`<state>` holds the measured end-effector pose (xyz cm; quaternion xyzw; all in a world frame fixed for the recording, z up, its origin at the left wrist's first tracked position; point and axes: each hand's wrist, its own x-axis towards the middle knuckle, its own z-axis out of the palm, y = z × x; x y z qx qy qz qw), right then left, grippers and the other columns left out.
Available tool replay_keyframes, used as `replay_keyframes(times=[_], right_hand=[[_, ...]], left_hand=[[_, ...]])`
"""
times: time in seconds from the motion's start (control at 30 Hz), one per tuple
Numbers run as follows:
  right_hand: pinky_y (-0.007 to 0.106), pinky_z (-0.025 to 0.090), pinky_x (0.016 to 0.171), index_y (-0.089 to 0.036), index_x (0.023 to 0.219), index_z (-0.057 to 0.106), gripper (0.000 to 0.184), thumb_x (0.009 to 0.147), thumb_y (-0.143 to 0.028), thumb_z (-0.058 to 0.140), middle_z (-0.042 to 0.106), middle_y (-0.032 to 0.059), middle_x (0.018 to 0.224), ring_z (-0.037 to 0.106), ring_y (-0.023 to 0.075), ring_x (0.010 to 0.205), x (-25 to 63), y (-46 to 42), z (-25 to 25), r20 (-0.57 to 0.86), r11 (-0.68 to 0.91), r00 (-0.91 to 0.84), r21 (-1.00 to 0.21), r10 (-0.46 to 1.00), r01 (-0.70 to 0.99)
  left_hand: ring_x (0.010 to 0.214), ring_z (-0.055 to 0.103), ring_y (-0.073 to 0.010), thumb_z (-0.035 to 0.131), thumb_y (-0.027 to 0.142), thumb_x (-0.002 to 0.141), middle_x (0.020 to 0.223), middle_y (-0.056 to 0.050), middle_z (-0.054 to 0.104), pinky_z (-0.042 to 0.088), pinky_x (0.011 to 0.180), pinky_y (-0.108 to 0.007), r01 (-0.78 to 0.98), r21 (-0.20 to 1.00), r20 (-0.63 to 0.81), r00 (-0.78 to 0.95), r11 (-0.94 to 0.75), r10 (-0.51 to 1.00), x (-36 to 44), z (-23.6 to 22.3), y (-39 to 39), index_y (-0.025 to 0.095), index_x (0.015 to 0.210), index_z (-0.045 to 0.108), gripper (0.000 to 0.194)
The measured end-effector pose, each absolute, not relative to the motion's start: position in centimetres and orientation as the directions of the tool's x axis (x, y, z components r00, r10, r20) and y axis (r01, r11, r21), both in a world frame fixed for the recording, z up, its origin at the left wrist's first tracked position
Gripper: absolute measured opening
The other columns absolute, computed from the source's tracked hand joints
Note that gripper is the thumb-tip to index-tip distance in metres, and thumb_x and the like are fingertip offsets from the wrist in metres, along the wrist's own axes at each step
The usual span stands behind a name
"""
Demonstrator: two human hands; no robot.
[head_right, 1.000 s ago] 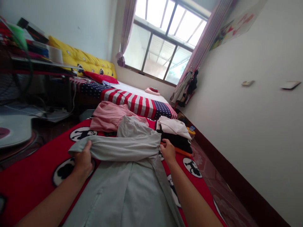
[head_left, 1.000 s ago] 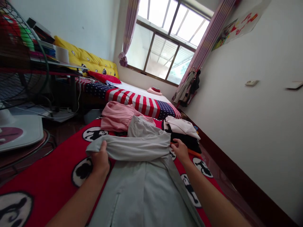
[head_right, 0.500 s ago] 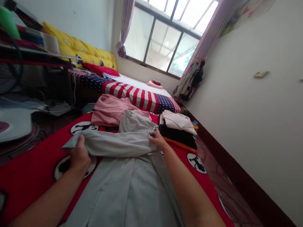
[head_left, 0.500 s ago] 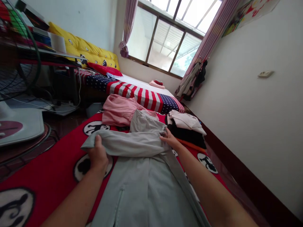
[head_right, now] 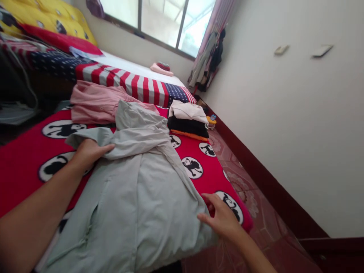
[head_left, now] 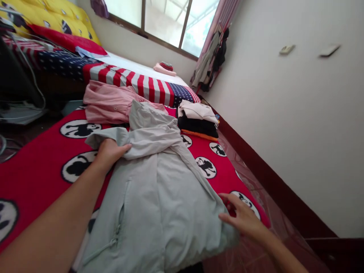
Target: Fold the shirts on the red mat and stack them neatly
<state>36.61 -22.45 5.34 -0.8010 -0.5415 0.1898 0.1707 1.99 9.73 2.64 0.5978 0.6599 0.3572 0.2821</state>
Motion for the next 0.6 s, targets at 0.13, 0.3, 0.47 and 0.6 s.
replay_keyframes(times=[0.13,0.3,0.47,0.6], right_hand=[[0.036,0.051,0.086,-0.022,0.111,0.065,0.044,0.071,-0.040,0.064,0.069,0.0084,0.109,0.065,0.0268,0.097,34.8,-25.8,3.5,-0.063,-0.388,0.430,-0.561,0.901,0.731],[0.031,0.055,0.080,-0.023,0.100,0.067,0.032,0.077,-0.046,0.062,0.072,0.0089,0.101,0.068,0.0250,0.091,32.3,-26.2,4.3,0.020,-0.282,0.472,-0.780,0.882,0.559],[0.027,0.057,0.075,-0.024,0.103,0.068,0.034,0.077,-0.045,0.065,0.072,0.0088,0.102,0.068,0.0238,0.091,28.3,-25.3,7.4,0.011,-0.199,0.374,-0.832,0.927,0.518],[0.022,0.056,0.071,-0.022,0.100,0.071,0.032,0.075,-0.041,0.068,0.073,0.0076,0.096,0.069,0.0211,0.085,25.6,-24.4,7.7,0.021,-0.129,0.297,-0.871,0.955,0.474]], left_hand=[[0.093,0.062,-0.0251,0.075,0.021,0.065,0.103,-0.011,0.067,0.049,0.088,-0.048,0.275,0.961,0.040,-0.076,-0.017,0.996,3.2,4.0,9.7,0.005,0.101,0.060,0.042],[0.086,0.063,-0.0191,0.072,0.020,0.071,0.100,-0.009,0.064,0.051,0.081,-0.048,0.108,0.992,0.071,-0.054,-0.064,0.996,4.5,9.5,11.1,0.000,0.114,0.051,0.052],[0.084,0.064,-0.0167,0.071,0.019,0.076,0.098,-0.006,0.061,0.053,0.076,-0.044,0.140,0.978,0.166,-0.074,-0.155,0.983,4.8,14.4,14.2,0.003,0.114,0.046,0.048],[0.079,0.059,-0.0137,0.073,0.023,0.077,0.100,-0.008,0.060,0.054,0.075,-0.043,0.293,0.902,0.347,-0.056,-0.317,0.936,4.2,15.4,16.8,0.005,0.109,0.044,0.047]])
